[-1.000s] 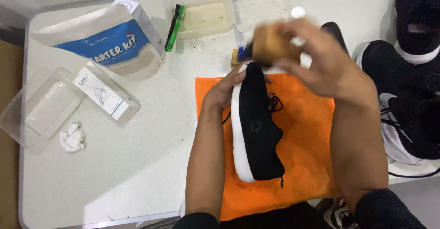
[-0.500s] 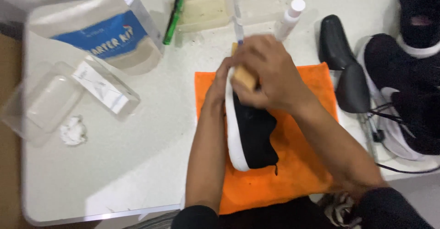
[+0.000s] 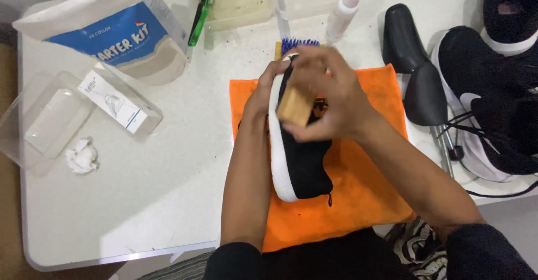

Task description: The person scrubs a black sneaker with a wooden brush, focusing on the upper fabric and the white midsole. They rotate the shoe to clean different areas, including the toe box and sides, while working over an orange cloth on a white table.

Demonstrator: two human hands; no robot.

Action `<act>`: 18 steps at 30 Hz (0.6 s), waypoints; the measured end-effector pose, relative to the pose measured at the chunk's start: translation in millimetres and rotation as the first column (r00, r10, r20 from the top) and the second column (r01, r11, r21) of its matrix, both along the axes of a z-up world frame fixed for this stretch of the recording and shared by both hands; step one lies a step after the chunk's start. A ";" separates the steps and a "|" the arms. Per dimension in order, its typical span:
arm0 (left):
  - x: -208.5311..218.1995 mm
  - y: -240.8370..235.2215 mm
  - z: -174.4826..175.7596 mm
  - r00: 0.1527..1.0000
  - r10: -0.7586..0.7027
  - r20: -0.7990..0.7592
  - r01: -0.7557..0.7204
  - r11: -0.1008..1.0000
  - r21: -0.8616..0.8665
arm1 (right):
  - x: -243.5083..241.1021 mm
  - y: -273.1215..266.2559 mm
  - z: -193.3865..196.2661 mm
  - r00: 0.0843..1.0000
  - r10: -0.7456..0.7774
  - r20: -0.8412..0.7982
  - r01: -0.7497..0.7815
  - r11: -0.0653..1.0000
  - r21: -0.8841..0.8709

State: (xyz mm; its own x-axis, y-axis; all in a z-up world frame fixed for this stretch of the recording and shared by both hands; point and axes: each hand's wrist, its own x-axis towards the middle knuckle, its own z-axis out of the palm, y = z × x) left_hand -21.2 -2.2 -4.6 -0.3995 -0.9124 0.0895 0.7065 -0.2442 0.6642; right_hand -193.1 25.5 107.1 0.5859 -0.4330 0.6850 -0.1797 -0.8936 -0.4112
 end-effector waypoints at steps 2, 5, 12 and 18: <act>-2.3 9.1 24.0 1.000 -0.020 -0.016 0.020 1.000 0.017 | -1.5 2.7 -0.9 0.997 0.080 0.017 -0.080 0.997 -0.002; -6.0 14.3 29.2 1.000 -0.008 0.009 0.007 0.998 0.063 | -8.9 -10.4 -21.3 0.981 0.143 0.131 -0.147 0.989 0.018; -1.2 15.4 29.3 0.994 -0.033 0.107 0.027 0.998 0.063 | 8.9 -8.8 -15.8 0.942 -0.059 0.332 0.057 0.998 0.016; -0.4 -5.4 -34.6 0.994 0.106 -0.038 -0.093 0.964 0.248 | -2.4 -25.1 -40.1 0.966 0.009 0.258 -0.043 0.991 0.126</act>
